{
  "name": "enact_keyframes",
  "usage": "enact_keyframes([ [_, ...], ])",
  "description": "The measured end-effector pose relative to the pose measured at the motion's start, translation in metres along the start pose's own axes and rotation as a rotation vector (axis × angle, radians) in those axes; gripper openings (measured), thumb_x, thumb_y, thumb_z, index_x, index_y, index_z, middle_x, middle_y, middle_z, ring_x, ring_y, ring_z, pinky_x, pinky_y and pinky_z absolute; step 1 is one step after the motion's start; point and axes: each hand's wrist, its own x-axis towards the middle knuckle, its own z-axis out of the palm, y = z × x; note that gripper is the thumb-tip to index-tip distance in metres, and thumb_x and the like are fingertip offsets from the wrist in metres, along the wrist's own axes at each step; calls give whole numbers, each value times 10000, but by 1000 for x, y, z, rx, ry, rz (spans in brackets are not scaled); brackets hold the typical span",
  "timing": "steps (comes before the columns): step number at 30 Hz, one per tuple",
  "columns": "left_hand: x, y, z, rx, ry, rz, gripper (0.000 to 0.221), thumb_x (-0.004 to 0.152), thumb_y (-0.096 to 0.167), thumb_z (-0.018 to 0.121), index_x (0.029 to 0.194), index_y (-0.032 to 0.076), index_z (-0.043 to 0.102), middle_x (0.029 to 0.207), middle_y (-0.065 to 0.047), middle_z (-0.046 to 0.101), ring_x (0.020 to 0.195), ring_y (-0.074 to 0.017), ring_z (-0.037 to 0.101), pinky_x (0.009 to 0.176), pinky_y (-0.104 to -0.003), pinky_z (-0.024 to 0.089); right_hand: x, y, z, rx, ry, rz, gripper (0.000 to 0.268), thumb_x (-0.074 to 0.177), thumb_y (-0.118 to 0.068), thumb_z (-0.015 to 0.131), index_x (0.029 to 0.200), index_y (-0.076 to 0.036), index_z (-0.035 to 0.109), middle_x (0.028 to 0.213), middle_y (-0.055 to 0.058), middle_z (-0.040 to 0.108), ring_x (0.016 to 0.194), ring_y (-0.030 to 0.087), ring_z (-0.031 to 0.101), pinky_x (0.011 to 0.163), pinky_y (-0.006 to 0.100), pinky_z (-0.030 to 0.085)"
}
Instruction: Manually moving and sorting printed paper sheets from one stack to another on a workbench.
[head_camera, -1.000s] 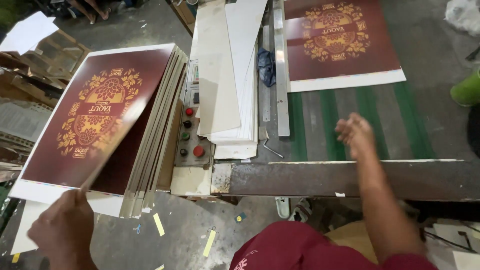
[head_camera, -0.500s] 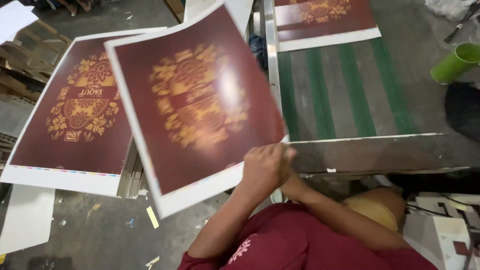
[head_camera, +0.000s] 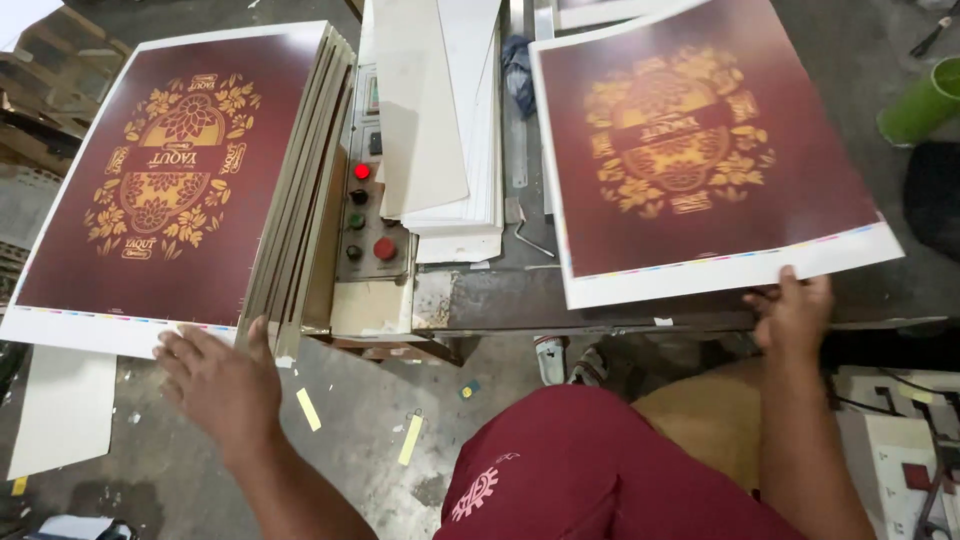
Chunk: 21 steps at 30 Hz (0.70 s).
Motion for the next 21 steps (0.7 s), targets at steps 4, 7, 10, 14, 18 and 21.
enact_keyframes([
  [4, -9, -40, 33, 40, -110, 44, 750, 1149, 525, 495, 1531, -120, 460, 1575, -321, 429, 1443, -478, 449, 1109, -580, 377, 20, 7, -24, -5, 44, -10, 257, 1175, -75, 503, 1432, -73, 511, 1092, 69, 652, 779, 138, 642, 606, 294, 600],
  [7, -3, -51, 24, 65, -158, 88, 618, 1145, 455, 512, 1462, -75, 538, 1551, -276, 546, 1424, -427, 549, 1126, -522, 465, 25, 3, -13, -34, 54, -36, 278, 1164, -76, 474, 1440, -90, 493, 1129, 70, 674, 785, 161, 664, 585, 296, 578],
  [10, 12, -59, 7, 32, -233, 124, 600, 1063, 505, 573, 1341, -23, 637, 1415, -261, 651, 1243, -421, 654, 971, -514, 534, 54, 9, 3, -91, 12, 8, 303, 1142, -105, 470, 1444, -118, 446, 1126, 68, 682, 797, 193, 695, 573, 311, 580],
  [14, 43, -38, -53, 93, -554, 7, 557, 992, 571, 623, 1218, 73, 728, 1139, -235, 753, 1067, -438, 709, 920, -531, 552, 133, 42, 20, -133, -70, 69, 286, 1166, -154, 493, 1442, -93, 446, 1120, 81, 680, 836, 224, 711, 606, 348, 596],
  [18, 57, -49, -51, 62, -516, 84, 396, 987, 485, 591, 1092, 148, 770, 1001, -225, 760, 954, -455, 723, 843, -551, 563, 215, 58, 58, -140, -127, 151, 305, 1147, -224, 496, 1424, -107, 450, 1124, 94, 687, 843, 247, 724, 628, 387, 581],
  [21, 54, -53, -44, 145, -438, 59, 352, 1074, 409, 538, 992, 157, 770, 899, -210, 762, 895, -444, 736, 807, -555, 569, 253, 59, 78, -114, -143, 213, 346, 1124, -265, 494, 1429, -109, 445, 1129, 103, 697, 855, 258, 737, 644, 404, 587],
])
